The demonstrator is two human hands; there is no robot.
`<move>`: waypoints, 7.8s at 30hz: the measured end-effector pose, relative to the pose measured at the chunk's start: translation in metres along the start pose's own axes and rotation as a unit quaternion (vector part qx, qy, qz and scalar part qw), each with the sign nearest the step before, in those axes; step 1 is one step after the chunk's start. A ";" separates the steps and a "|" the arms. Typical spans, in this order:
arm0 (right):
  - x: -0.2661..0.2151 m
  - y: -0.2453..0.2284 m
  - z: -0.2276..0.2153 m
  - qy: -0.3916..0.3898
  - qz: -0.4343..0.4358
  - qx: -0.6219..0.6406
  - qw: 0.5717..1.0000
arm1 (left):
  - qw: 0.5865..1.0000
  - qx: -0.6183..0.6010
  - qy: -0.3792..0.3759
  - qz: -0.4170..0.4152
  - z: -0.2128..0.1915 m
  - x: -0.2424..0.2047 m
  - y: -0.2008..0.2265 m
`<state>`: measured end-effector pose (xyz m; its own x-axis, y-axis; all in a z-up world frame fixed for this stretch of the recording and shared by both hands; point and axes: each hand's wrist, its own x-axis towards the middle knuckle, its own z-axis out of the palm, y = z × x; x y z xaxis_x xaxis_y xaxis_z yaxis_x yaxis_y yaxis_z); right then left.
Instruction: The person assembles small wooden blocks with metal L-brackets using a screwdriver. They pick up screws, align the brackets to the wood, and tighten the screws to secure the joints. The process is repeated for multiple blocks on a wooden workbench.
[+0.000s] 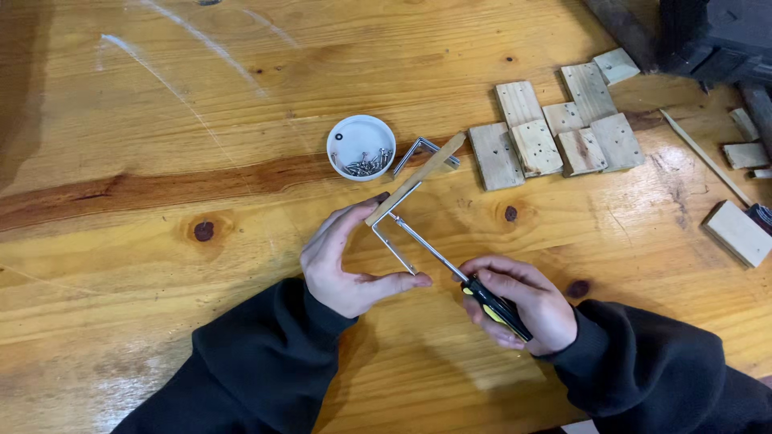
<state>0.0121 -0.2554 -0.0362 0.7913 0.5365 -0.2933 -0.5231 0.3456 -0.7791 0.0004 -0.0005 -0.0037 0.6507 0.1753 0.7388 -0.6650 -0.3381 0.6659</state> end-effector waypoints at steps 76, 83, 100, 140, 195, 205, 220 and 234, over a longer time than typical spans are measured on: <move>0.030 -0.035 0.038 0.078 -0.395 -0.643 0.652 | 0.996 0.068 -0.054 0.020 0.007 -0.002 0.003; 0.050 -0.028 0.061 -0.027 -0.377 -0.524 0.763 | 0.989 0.079 -0.072 0.100 0.008 -0.002 0.006; 0.058 -0.016 0.066 0.063 -0.451 -0.535 0.712 | 0.985 0.142 -0.073 0.067 0.014 -0.022 -0.014; 0.066 -0.017 0.066 0.081 -0.546 -0.671 0.494 | 0.961 -0.056 -0.100 -0.253 0.011 -0.031 -0.041; 0.206 -0.082 0.032 -0.144 -0.282 -0.816 0.485 | 0.955 -0.056 -0.142 -0.254 -0.005 -0.016 -0.053; 0.104 -0.094 0.034 -0.176 -0.250 -0.748 0.589 | 0.951 -0.080 -0.146 -0.262 -0.004 -0.014 -0.050; 0.093 -0.057 0.000 -0.066 -0.213 -0.692 0.686 | 0.960 -0.066 -0.218 -0.163 -0.003 -0.010 -0.043; 0.082 -0.044 -0.002 0.000 -0.303 -0.659 0.688 | 0.973 0.180 -0.144 0.019 0.000 -0.004 -0.022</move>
<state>0.1005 -0.2285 -0.0273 0.7376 0.6017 0.3064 0.6448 -0.4932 -0.5839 0.0120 0.0064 -0.0210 0.7388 -0.0925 0.6676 -0.5525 -0.6504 0.5213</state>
